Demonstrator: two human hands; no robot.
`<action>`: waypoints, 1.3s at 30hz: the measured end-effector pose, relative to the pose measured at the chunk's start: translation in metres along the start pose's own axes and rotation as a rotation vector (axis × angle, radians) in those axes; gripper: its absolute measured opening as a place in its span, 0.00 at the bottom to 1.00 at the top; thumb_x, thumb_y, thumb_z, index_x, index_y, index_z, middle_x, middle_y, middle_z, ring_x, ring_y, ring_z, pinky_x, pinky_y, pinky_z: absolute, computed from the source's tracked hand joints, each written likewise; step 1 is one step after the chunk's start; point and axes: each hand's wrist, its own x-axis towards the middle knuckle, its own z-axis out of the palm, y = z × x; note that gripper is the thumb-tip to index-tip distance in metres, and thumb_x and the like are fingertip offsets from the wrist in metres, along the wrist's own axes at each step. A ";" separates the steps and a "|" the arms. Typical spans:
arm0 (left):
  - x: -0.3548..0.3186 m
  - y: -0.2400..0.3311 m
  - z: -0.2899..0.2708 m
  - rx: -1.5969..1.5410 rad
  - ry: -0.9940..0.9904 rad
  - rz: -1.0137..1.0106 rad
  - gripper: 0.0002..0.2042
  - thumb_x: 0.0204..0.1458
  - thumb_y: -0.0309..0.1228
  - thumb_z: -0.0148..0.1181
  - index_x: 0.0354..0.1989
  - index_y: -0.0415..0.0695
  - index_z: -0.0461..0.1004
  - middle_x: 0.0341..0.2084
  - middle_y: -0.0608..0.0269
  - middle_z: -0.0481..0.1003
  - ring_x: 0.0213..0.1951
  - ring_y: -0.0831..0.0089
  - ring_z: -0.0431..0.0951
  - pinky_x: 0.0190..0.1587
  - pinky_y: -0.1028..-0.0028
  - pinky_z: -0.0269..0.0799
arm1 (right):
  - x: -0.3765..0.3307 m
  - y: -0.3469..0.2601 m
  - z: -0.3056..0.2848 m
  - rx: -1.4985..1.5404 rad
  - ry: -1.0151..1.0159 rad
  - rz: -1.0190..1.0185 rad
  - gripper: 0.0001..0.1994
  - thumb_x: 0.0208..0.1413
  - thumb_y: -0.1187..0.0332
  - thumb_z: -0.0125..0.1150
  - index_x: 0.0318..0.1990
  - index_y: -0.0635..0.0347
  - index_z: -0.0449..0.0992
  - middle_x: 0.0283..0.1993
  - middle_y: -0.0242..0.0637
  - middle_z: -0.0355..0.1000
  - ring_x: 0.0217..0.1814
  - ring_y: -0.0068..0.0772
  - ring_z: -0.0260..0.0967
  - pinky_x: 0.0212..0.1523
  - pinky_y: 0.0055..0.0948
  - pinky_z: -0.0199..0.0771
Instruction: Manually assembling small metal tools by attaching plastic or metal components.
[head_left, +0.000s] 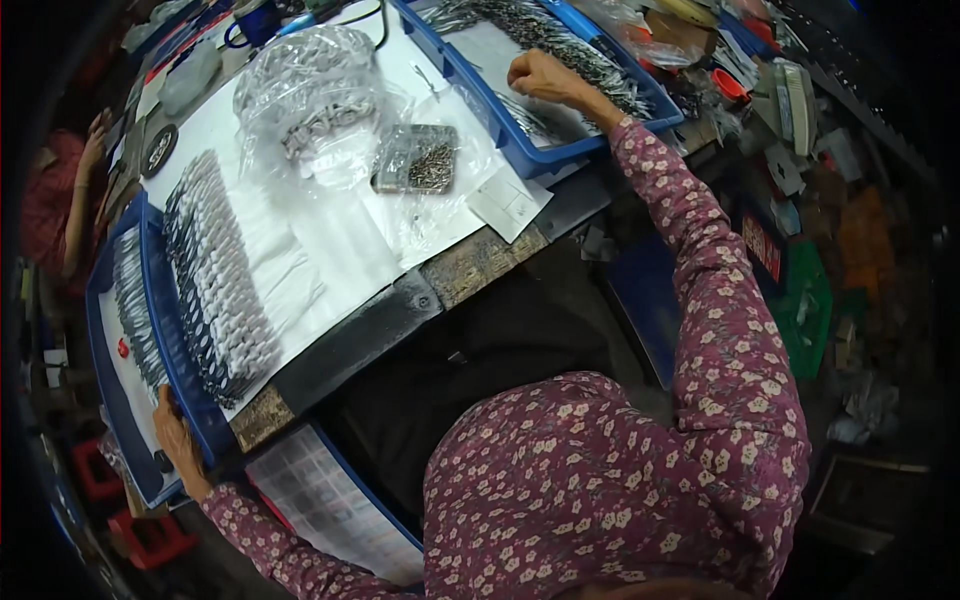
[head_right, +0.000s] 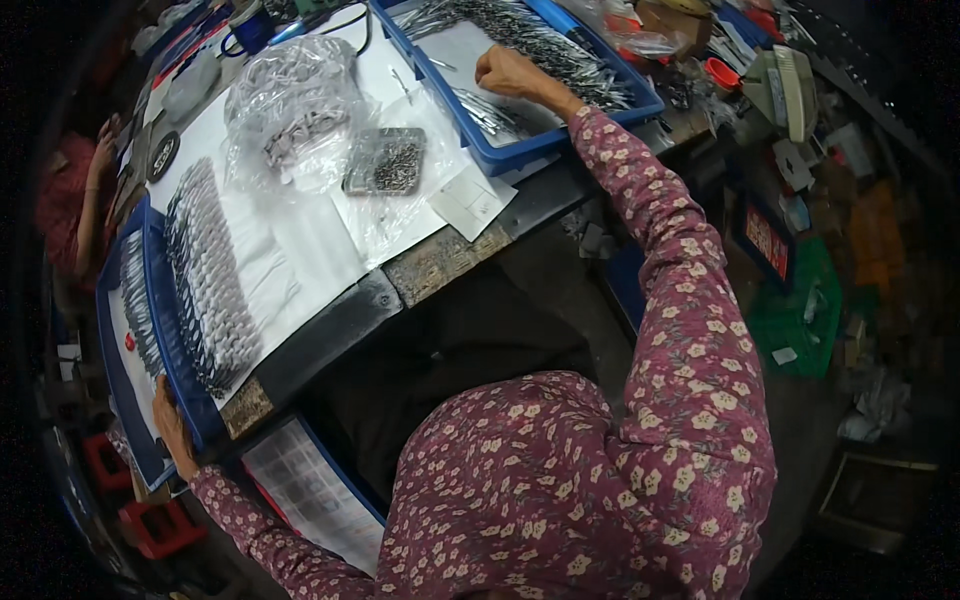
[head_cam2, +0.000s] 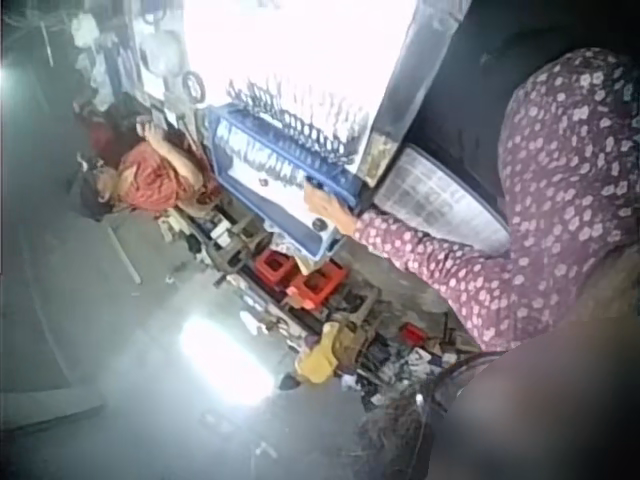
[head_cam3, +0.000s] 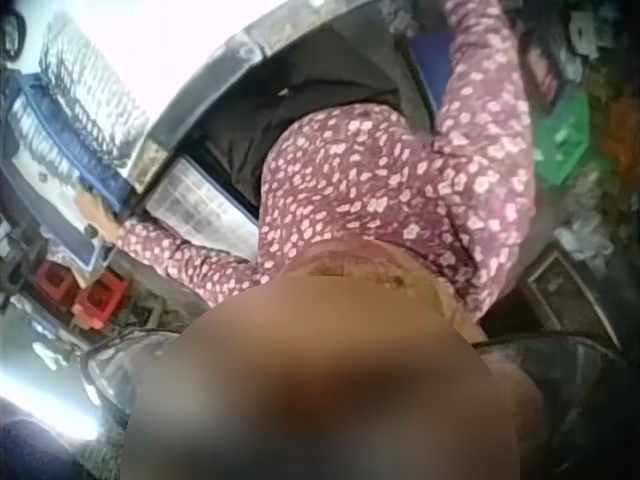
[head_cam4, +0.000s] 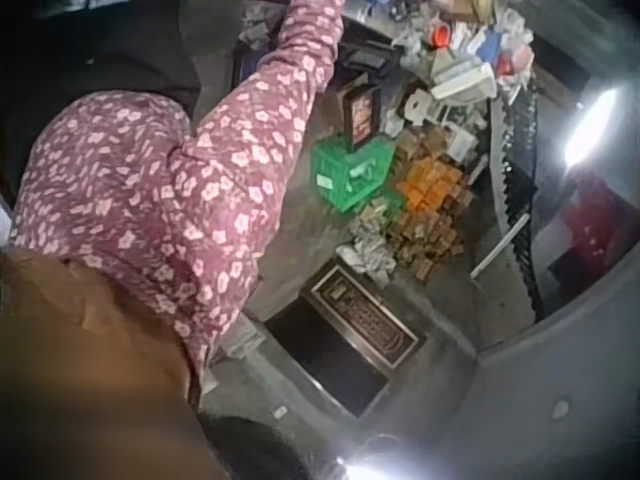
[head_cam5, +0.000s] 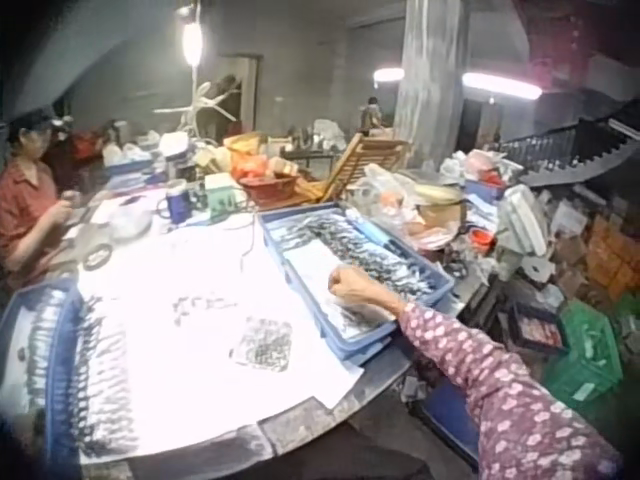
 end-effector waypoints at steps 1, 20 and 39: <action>-0.003 -0.006 0.004 -0.240 0.056 -0.117 0.25 0.57 0.46 0.39 0.53 0.38 0.62 0.39 0.55 0.68 0.41 0.67 0.69 0.45 0.71 0.65 | -0.003 0.002 0.003 -0.043 -0.045 -0.064 0.12 0.41 0.67 0.51 0.27 0.69 0.73 0.21 0.40 0.69 0.23 0.29 0.66 0.25 0.27 0.66; 0.032 0.115 -0.031 -0.074 0.673 0.052 0.17 0.52 0.22 0.37 0.49 0.37 0.65 0.47 0.54 0.66 0.52 0.63 0.66 0.57 0.67 0.59 | -0.010 -0.009 0.029 -0.365 0.092 -0.209 0.14 0.41 0.62 0.53 0.23 0.67 0.69 0.24 0.51 0.69 0.28 0.51 0.68 0.29 0.41 0.67; 0.019 0.272 0.033 -1.661 0.212 -0.409 0.07 0.51 0.22 0.52 0.36 0.32 0.67 0.23 0.64 0.68 0.22 0.81 0.66 0.22 0.83 0.60 | -0.007 0.018 0.012 -0.282 0.245 -0.063 0.12 0.49 0.65 0.49 0.31 0.68 0.65 0.26 0.53 0.68 0.25 0.47 0.66 0.28 0.37 0.66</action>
